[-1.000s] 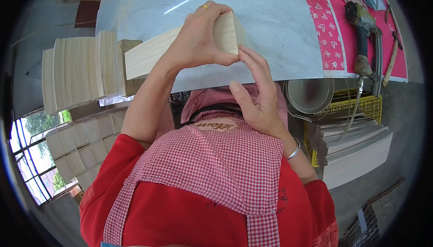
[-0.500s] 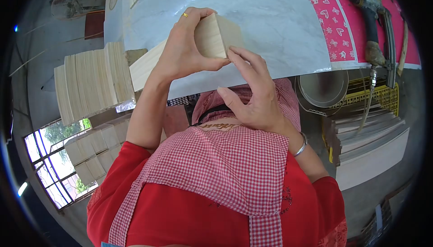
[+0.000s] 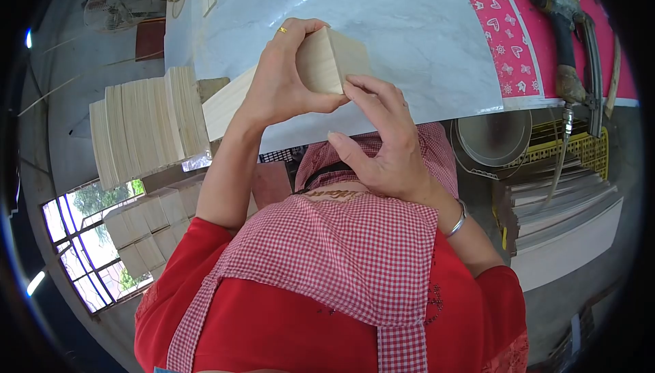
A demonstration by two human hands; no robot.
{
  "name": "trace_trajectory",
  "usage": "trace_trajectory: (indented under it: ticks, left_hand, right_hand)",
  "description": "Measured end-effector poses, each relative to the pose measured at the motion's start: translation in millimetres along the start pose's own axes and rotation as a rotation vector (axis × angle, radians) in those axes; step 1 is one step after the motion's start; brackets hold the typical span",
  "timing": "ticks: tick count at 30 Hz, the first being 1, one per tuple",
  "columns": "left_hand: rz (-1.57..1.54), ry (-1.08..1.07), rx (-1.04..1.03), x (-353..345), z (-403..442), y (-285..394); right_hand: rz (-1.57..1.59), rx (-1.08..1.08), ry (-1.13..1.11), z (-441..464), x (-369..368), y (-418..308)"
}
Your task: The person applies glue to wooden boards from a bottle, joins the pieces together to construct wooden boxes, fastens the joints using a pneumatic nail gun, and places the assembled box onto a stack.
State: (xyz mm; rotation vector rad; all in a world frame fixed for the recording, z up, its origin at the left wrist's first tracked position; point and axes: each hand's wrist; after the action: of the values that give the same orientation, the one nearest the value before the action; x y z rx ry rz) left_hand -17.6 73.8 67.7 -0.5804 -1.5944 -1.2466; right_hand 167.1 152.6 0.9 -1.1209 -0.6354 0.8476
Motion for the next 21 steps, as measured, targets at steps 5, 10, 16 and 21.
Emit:
trace_trajectory:
  ticks: [5,10,16,21]
  left_hand:
    - [0.041,0.034,-0.053,2,0,-1]
    - [0.023,0.032,-0.041,0,-1,-2]
    - [0.071,0.042,-0.045,1,-2,1]
    - [-0.011,0.014,0.008,0,-2,-2]
  right_hand:
    - [-0.006,0.067,0.013,31,3,13]
    - [0.129,0.102,0.018,45,-12,14]
    - [0.107,0.035,-0.069,15,2,-11]
    - [0.082,-0.077,-0.235,3,40,-21]
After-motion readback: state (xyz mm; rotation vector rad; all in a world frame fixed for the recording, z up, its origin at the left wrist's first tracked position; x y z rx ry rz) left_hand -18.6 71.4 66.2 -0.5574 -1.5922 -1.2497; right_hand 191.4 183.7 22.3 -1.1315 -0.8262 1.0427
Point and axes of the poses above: each hand's wrist, its own z-axis towards the middle knuckle, its own x-axis out of the back of the hand, y = z × x, and after that the axes turned 3 degrees about z, right-handed
